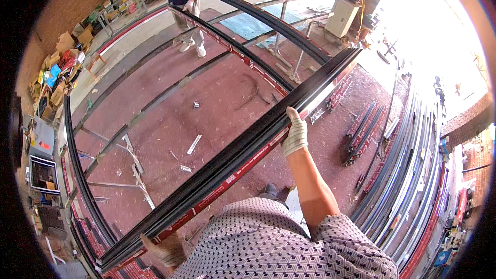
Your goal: The person assembles a window frame by hand in a workshop. They pick up metal corner connectors and insert them into the ends of long aluminum profiles. They then join the profiles together to form a rectangular frame, checking the alignment of the corners.
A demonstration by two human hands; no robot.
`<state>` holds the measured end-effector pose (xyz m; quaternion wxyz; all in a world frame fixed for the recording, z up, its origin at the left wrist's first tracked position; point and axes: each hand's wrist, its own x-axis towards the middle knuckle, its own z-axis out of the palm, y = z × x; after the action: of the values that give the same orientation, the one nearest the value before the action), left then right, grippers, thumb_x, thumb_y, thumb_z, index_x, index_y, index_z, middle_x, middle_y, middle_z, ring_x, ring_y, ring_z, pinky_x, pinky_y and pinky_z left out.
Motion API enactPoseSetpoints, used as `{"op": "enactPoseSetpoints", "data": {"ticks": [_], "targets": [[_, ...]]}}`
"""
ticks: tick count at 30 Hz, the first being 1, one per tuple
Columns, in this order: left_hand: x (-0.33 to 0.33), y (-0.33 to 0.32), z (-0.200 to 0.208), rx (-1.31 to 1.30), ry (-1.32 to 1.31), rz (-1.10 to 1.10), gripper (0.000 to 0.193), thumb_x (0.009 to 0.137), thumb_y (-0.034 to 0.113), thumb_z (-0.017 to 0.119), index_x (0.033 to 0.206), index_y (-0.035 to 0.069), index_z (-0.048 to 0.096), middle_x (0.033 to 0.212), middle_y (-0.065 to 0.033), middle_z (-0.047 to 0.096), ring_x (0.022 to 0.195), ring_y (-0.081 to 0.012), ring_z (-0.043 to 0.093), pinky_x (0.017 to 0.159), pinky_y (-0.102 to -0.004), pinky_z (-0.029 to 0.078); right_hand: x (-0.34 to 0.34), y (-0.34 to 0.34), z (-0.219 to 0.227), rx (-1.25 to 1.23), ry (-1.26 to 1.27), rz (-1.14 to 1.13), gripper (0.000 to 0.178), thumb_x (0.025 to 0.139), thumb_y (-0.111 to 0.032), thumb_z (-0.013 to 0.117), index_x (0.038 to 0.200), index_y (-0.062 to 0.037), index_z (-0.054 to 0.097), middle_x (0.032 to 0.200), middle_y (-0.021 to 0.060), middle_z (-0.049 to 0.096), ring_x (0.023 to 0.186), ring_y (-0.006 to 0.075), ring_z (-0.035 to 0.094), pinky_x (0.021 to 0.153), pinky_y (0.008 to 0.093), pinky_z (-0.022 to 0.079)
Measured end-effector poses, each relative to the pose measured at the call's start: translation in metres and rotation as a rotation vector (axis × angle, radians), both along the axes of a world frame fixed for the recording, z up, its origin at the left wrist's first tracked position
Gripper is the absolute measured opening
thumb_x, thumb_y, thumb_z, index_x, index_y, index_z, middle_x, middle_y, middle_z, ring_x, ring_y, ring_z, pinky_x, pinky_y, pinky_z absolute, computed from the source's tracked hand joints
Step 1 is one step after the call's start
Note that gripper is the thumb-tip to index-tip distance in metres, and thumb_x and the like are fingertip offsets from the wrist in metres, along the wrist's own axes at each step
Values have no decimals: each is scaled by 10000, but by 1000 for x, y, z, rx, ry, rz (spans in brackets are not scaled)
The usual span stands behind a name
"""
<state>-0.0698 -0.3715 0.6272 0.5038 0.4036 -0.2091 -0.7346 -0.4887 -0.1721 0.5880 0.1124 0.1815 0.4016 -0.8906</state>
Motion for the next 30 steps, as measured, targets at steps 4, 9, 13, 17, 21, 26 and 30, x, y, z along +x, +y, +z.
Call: {"op": "enactPoseSetpoints", "data": {"ticks": [4,9,13,17,21,26,30], "targets": [[46,-27,-11,-119,-56,155,569,846,430,667,1232,31,540,1214,-152,596,1098,-311,566,1001,-494,425,-2,-1,3,0,15,1,256,829,-235,696,1006,-63,632,868,78,688,713,252,667,668,407,587],[73,-45,-25,-59,-35,149,581,847,429,654,1254,34,532,1207,-164,594,1111,-318,561,1041,-493,386,0,2,-3,36,-17,1,276,828,-252,702,1022,-76,615,864,93,677,755,270,660,708,439,576],[74,-41,-21,-27,-9,49,572,843,428,652,1235,28,536,1187,-156,599,1092,-304,567,1027,-482,405,-1,2,-6,60,-13,-1,285,832,-270,710,1028,-81,623,896,94,682,761,277,659,713,447,574],[72,-40,-36,-61,-164,163,569,836,454,647,1187,20,541,1159,-142,607,1059,-284,581,980,-464,444,-18,4,-24,104,-26,-10,272,839,-266,715,1023,-81,637,910,86,687,777,277,661,731,448,573],[61,-40,-43,5,-93,41,589,818,480,655,1176,30,531,1144,-131,612,1048,-279,593,947,-449,465,-34,3,-35,176,-32,-29,237,845,-236,716,1010,-81,645,917,86,685,795,279,651,768,435,553],[49,-40,-39,68,-57,7,592,816,504,644,1184,54,530,1142,-119,616,1057,-281,600,940,-442,468,-39,-8,-43,195,-30,-25,214,845,-219,722,994,-104,620,830,37,616,702,231,594,639,392,497],[47,-47,-42,134,-66,10,552,806,478,673,1159,70,552,1110,-103,638,1006,-264,625,872,-410,515,-40,-16,-48,296,-90,-33,198,862,-194,706,1005,-76,639,918,75,676,793,254,644,767,399,544]]}}
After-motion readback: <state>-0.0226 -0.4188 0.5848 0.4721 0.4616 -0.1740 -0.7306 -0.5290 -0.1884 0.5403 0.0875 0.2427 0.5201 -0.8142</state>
